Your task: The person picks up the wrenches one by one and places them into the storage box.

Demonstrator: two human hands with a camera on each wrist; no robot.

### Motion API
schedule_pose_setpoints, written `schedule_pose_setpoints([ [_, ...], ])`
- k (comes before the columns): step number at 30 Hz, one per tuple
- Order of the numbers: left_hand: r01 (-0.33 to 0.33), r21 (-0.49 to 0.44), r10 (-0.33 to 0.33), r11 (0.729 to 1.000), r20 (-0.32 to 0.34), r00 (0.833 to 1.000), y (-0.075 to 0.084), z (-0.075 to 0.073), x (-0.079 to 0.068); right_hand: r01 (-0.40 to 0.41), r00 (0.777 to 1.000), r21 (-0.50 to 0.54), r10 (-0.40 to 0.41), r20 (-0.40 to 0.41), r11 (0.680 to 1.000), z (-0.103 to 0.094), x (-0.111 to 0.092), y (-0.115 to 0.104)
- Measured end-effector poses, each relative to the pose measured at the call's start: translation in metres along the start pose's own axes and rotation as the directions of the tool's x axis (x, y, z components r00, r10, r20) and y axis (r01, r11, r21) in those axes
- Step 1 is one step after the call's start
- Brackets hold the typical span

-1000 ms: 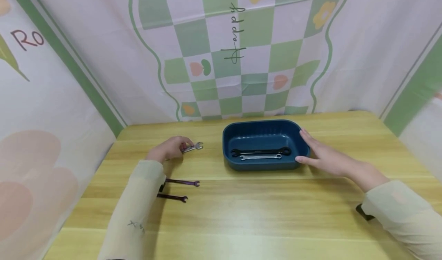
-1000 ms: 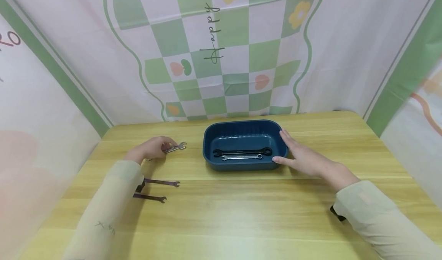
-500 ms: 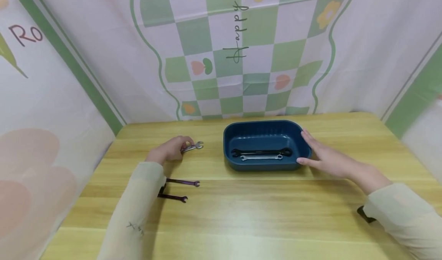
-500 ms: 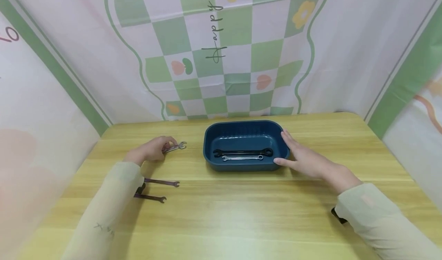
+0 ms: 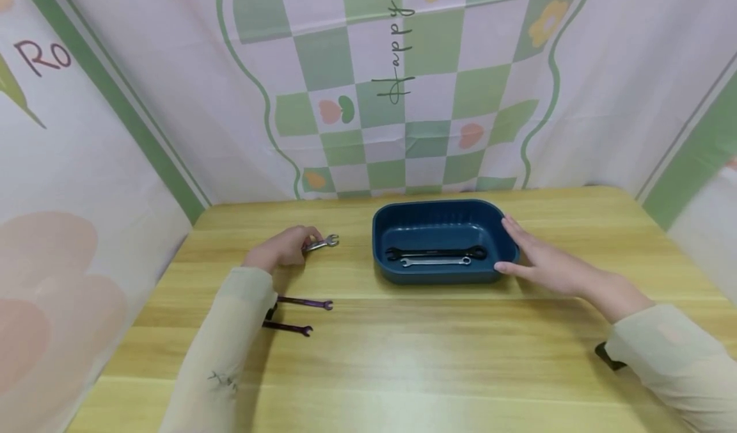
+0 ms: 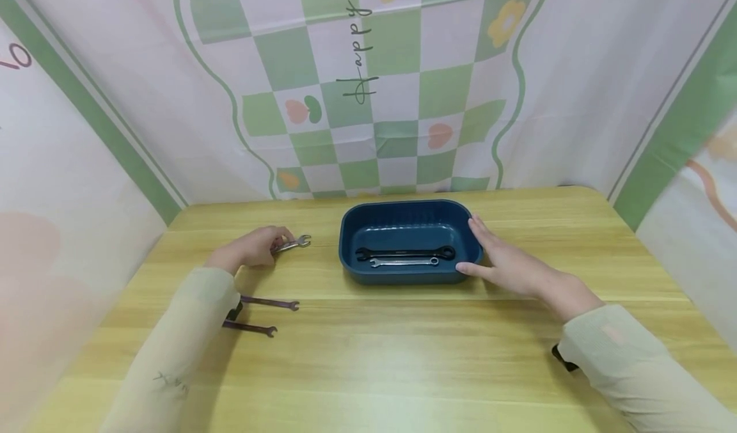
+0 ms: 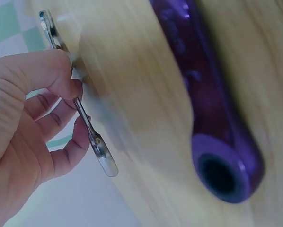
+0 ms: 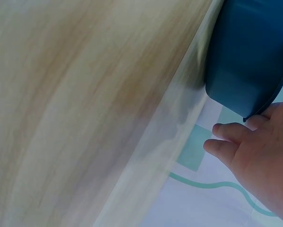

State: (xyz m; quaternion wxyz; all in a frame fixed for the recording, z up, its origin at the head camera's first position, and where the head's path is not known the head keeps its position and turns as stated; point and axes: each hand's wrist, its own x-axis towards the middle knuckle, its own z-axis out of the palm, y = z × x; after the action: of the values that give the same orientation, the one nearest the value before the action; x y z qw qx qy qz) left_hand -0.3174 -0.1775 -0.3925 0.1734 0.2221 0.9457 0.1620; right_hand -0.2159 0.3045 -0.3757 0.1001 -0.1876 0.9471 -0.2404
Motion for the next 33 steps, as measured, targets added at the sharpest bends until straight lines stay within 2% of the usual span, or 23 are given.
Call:
schedule_pose_setpoints([
  [11, 0.041, -0.007, -0.041, 0.999, 0.001, 0.999, -0.0013, 0.0013, -0.0016, 0.005, 1.0, -0.001, -0.005, 0.01, 1.0, -0.0002, -0.0008, -0.0007],
  [33, -0.004, -0.037, 0.005, 0.999, 0.015, 1.0, 0.006, -0.0068, -0.008, 0.005, 1.0, 0.016, -0.005, -0.002, 1.0, 0.0013, -0.0002, 0.0024],
])
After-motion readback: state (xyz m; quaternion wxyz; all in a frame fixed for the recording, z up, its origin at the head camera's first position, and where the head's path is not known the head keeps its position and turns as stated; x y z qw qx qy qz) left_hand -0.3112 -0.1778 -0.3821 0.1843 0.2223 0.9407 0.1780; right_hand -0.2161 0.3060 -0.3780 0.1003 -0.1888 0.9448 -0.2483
